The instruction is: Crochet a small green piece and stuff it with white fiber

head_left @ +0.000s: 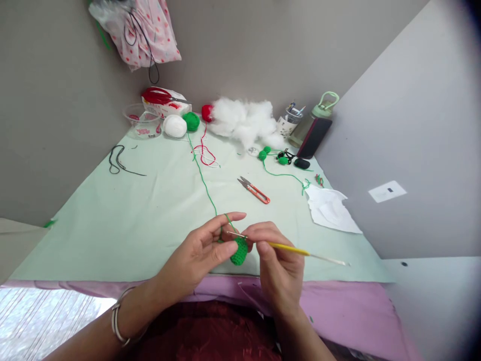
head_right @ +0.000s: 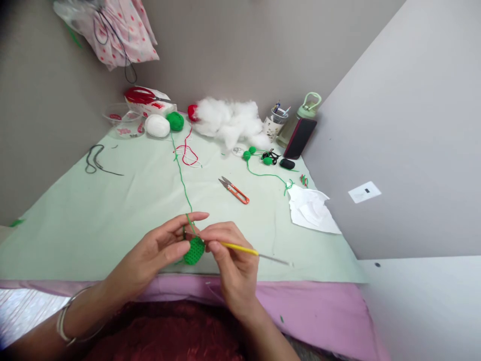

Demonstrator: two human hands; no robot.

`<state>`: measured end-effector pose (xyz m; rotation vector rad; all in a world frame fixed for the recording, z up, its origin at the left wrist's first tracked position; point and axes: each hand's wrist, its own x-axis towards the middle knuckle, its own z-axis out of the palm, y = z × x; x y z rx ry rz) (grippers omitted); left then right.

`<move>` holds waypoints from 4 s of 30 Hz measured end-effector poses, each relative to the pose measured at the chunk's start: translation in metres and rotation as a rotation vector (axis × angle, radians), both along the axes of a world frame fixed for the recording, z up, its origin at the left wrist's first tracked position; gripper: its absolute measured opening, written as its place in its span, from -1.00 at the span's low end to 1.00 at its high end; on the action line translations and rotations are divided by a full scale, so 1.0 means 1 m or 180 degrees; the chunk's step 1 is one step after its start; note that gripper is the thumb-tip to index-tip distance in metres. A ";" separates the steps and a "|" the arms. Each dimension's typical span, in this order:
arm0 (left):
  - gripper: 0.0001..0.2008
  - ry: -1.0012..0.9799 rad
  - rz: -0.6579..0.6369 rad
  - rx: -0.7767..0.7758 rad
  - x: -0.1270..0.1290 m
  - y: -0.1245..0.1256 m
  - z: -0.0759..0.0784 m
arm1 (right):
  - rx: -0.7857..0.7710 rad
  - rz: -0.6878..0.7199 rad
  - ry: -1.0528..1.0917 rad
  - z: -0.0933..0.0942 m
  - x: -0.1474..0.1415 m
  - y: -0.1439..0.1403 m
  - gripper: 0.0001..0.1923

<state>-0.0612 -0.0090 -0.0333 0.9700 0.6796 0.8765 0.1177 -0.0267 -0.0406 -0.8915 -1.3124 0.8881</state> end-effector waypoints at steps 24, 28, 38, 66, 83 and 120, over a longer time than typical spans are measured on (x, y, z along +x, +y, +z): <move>-0.58 0.0609 0.0469 0.0548 -0.002 -0.001 -0.006 | 0.0695 0.0252 -0.1230 0.008 0.013 -0.004 -0.76; -0.58 0.0626 0.0832 0.0454 0.003 -0.002 -0.005 | 0.1622 -0.0347 -0.2413 0.001 0.009 -0.004 -0.67; -0.56 -0.0630 0.0265 -0.0768 0.001 0.004 0.009 | 0.0506 -0.0181 -0.0073 0.004 -0.001 0.005 -0.75; -0.58 -0.0065 0.0172 -0.0129 -0.005 0.002 0.004 | -0.0367 0.0179 0.0690 0.005 -0.008 0.012 -0.84; -0.58 0.0371 0.0377 0.0117 -0.006 -0.001 0.006 | 0.0120 0.0335 -0.0163 0.015 0.005 0.005 -0.77; -0.46 -0.0318 0.0436 -0.0377 0.006 0.001 0.003 | 0.0385 0.0006 -0.0477 0.003 -0.005 -0.001 -0.78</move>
